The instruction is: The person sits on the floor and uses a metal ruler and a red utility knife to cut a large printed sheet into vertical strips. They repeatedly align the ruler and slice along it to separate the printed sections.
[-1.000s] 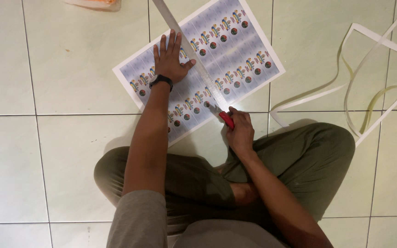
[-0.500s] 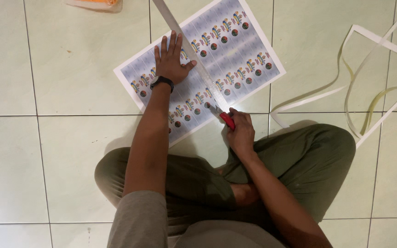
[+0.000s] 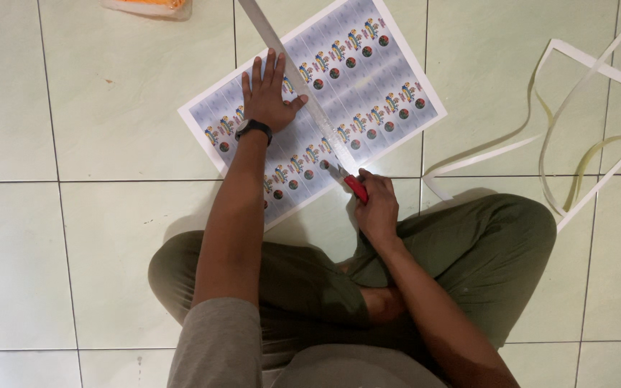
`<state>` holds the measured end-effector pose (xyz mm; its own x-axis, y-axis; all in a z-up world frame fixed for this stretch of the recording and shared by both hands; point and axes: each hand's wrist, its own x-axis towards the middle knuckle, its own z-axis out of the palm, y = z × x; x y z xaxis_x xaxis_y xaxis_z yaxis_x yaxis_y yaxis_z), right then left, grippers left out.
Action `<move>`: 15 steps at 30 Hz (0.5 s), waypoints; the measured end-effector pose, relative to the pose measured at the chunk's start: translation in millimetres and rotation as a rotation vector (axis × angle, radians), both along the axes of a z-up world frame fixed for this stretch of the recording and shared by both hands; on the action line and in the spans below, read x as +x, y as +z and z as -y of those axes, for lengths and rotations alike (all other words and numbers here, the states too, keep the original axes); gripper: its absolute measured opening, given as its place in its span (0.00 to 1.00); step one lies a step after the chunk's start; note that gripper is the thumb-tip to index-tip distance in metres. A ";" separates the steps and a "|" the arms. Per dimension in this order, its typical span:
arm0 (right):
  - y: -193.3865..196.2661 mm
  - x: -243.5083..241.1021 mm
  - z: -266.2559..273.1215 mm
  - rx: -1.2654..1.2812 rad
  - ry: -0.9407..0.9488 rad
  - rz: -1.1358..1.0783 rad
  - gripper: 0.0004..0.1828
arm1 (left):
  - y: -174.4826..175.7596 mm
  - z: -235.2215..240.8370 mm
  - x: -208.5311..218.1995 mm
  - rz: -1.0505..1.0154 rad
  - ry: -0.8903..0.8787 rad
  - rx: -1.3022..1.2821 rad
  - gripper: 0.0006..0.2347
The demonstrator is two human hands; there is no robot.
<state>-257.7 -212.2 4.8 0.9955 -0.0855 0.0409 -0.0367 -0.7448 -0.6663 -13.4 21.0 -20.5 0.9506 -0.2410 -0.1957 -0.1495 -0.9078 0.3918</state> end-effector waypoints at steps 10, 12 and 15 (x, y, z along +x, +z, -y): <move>-5.5 -0.1 1.7 -0.011 0.001 0.043 0.29 | 0.1 0.4 0.5 -0.022 0.001 -0.009 0.40; -3.5 1.2 1.6 -0.018 -0.006 -0.024 0.31 | -5.3 0.5 2.2 -0.003 0.006 0.006 0.41; -3.1 0.2 0.7 -0.003 -0.012 -0.005 0.28 | 1.3 0.3 2.2 -0.042 0.001 0.002 0.40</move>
<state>-257.5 -213.0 1.6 0.9946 -0.0974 0.0362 -0.0489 -0.7462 -0.6639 -11.2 20.7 -19.1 0.9418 -0.2395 -0.2357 -0.1321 -0.9088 0.3957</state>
